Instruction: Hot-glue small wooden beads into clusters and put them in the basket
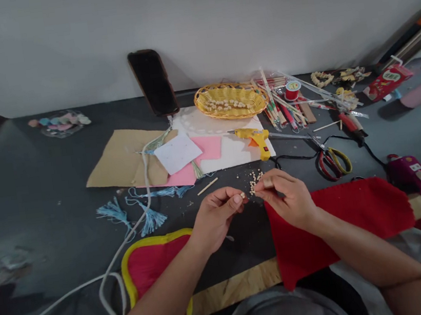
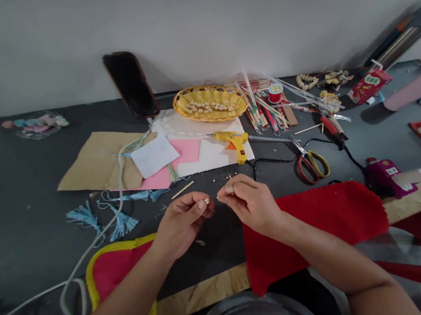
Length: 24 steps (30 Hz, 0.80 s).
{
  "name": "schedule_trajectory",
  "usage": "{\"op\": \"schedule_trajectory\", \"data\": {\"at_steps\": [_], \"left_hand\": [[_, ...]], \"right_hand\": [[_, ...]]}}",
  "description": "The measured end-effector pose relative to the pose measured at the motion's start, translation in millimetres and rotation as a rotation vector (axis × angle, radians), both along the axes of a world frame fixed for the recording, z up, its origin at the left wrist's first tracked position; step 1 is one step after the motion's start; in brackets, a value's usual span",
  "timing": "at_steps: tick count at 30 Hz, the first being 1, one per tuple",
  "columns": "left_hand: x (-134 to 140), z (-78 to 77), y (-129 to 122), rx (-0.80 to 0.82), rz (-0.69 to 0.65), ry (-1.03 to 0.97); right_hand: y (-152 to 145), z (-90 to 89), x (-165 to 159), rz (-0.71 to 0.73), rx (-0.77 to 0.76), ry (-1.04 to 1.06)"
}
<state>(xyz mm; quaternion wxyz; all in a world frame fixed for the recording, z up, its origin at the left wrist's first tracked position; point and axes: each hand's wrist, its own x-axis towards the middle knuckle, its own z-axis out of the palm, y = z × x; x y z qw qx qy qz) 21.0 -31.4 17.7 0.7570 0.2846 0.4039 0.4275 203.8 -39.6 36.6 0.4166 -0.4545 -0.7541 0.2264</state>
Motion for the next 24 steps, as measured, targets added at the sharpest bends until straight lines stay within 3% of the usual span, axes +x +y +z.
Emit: {"op": "schedule_trajectory", "data": {"at_steps": [5, 24], "left_hand": [[0.6, 1.6, -0.7, 0.02, -0.01, 0.016], [0.3, -4.0, -2.2, 0.034, -0.045, 0.037]], "right_hand": [[-0.9, -3.7, -11.3, 0.002, 0.023, 0.087], [0.4, -9.6, -9.5, 0.055, 0.089, 0.061]]}}
